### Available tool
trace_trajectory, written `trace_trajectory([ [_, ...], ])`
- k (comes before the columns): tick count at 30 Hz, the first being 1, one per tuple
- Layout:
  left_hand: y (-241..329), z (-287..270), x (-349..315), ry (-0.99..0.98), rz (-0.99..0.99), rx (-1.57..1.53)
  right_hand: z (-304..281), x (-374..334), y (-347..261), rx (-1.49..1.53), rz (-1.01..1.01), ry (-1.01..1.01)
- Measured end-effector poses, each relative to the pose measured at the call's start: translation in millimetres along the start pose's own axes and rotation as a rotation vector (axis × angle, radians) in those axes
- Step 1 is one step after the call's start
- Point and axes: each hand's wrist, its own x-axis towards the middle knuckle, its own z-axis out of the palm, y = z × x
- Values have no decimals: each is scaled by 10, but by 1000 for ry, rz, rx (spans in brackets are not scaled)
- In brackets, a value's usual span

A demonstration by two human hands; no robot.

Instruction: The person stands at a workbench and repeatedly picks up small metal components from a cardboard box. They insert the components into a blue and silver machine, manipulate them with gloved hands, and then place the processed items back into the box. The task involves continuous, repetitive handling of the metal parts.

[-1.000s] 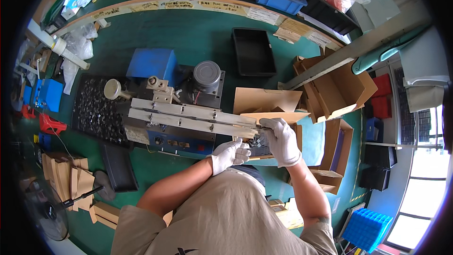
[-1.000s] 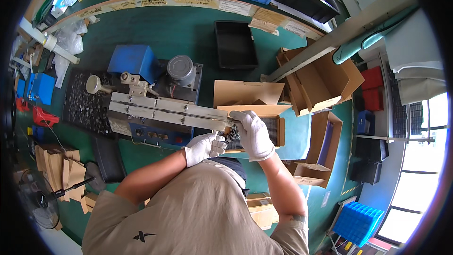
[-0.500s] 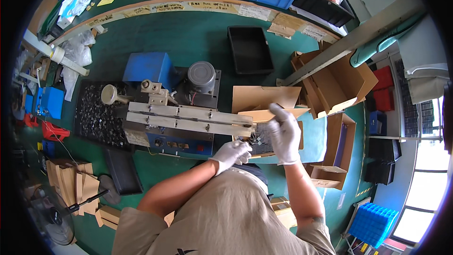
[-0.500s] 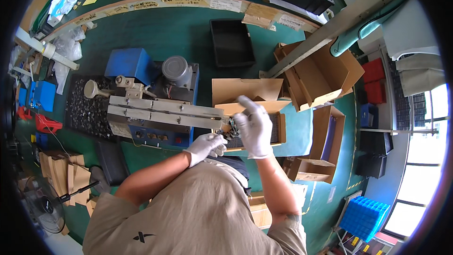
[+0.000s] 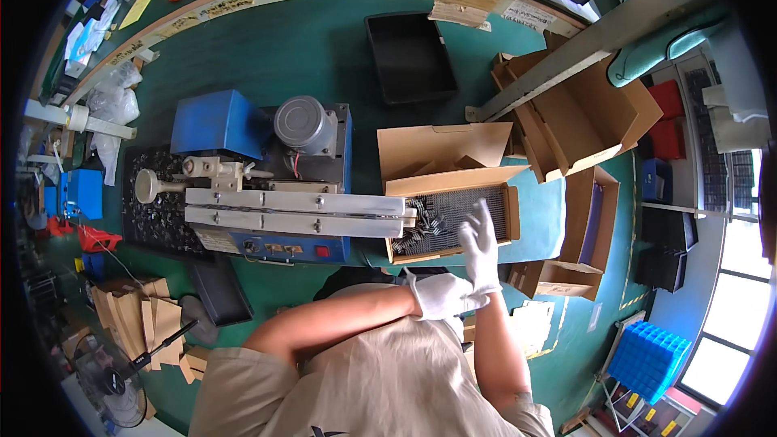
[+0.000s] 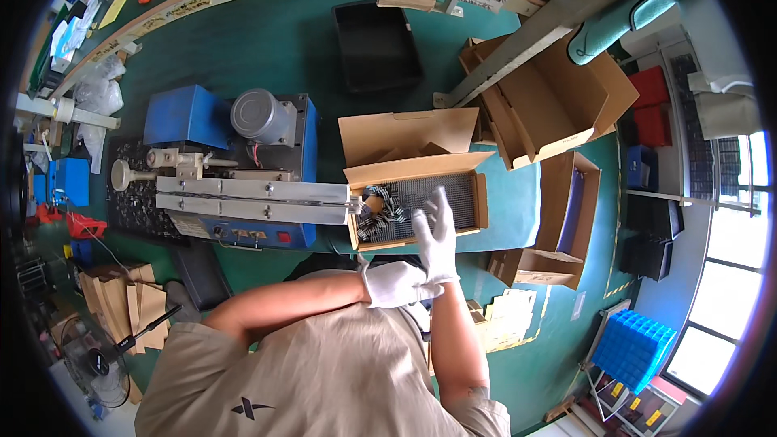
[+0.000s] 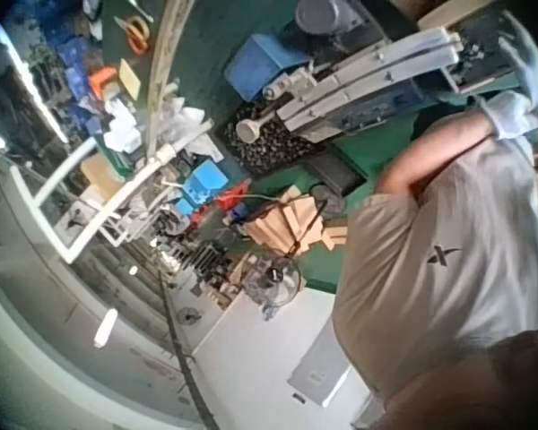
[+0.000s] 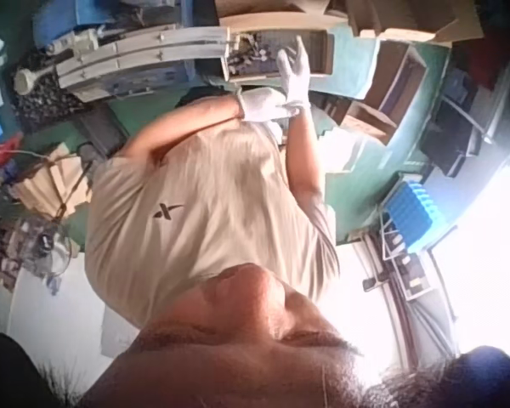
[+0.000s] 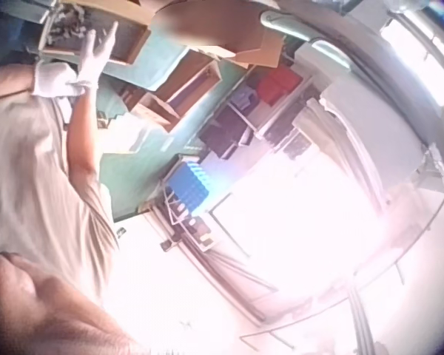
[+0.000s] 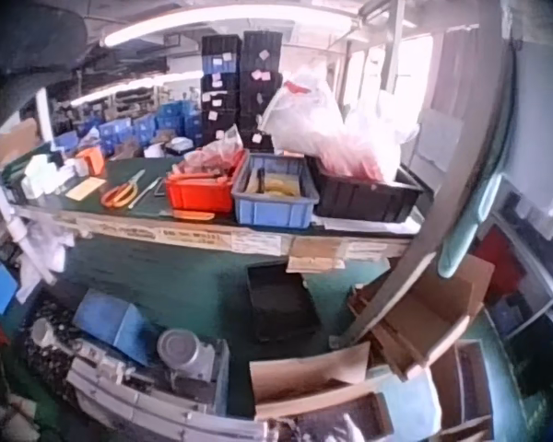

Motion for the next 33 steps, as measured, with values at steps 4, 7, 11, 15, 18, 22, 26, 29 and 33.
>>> trace_trajectory([
  [4,-559,-121,44,232,-270,-695,47,171,418,-594,-302,-170],
  [7,-1032,-343,-54,569,-539,-620,178,269,545,-843,-521,-430],
  [11,-1875,-88,-63,828,-476,-458,349,419,390,-988,-608,-662],
  [15,-2640,118,42,965,-226,130,543,459,532,-987,-745,-867],
  [18,-2194,-2,-71,1076,-285,91,705,484,705,-1122,-815,-874],
  [22,-2277,-13,-143,990,-296,-78,800,551,727,-1247,-878,-949],
  [26,-2550,14,-203,922,-285,-192,814,528,655,-1164,-821,-987],
  [29,-2743,86,-203,938,-275,-74,896,492,808,-1167,-882,-939],
  [33,-2644,74,-219,880,-335,50,961,499,1170,-1166,-1000,-824],
])
